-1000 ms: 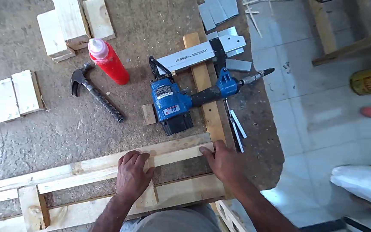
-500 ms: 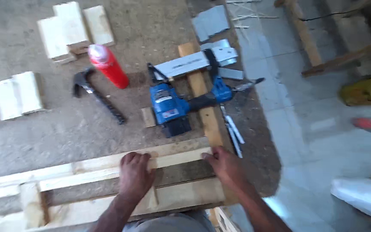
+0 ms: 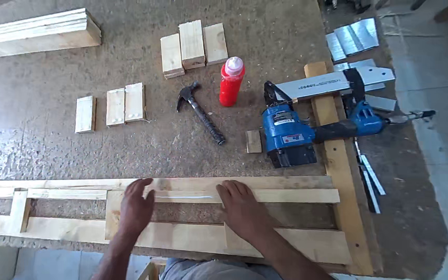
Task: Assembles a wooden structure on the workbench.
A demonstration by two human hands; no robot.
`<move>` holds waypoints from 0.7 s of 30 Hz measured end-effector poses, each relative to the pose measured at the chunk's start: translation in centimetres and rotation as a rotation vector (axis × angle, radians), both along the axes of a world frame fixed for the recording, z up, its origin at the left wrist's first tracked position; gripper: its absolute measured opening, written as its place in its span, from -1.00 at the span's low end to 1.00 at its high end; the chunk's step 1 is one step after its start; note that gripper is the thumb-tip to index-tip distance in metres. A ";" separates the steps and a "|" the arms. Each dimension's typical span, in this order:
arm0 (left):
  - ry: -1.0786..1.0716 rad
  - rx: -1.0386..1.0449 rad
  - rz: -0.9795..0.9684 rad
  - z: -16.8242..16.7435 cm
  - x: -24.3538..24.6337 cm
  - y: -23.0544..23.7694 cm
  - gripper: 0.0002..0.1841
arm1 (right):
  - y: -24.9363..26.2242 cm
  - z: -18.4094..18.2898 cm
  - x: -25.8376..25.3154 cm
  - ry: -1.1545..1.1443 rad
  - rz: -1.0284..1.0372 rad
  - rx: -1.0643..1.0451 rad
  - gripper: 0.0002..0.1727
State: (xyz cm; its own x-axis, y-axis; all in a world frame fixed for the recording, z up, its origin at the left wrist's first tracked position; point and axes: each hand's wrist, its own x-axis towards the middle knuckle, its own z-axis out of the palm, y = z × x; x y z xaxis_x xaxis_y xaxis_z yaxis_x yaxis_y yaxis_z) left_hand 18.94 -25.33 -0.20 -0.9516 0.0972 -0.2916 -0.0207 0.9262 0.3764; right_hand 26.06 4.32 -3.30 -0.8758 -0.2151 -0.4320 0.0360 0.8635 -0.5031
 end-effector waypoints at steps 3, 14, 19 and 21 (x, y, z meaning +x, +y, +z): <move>0.027 -0.016 0.013 -0.5 -0.8 -7.5 -0.63 | -2.8 -2.2 -0.6 0.108 -0.031 0.111 -0.66; 0.131 0.180 -0.248 -3.5 -1.8 -18.8 -0.58 | -6.1 4.6 3.8 0.517 -0.293 0.023 -0.64; 0.194 0.256 -0.255 -2.8 -2.8 -19.4 -0.61 | -8.7 14.3 2.7 0.515 -0.512 -0.796 -0.49; 0.234 0.293 -0.255 -2.4 -3.0 -19.3 -0.63 | -10.7 17.5 1.1 0.682 -0.475 -0.792 -0.51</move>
State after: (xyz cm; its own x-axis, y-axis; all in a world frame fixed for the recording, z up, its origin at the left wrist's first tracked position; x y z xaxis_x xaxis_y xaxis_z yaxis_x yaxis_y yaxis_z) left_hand 15.90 -44.62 -2.65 -0.9237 0.3830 0.0034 0.3109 0.7445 0.5909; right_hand 27.12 -6.36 14.16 -0.9411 0.1997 0.2728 -0.2153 0.2683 -0.9390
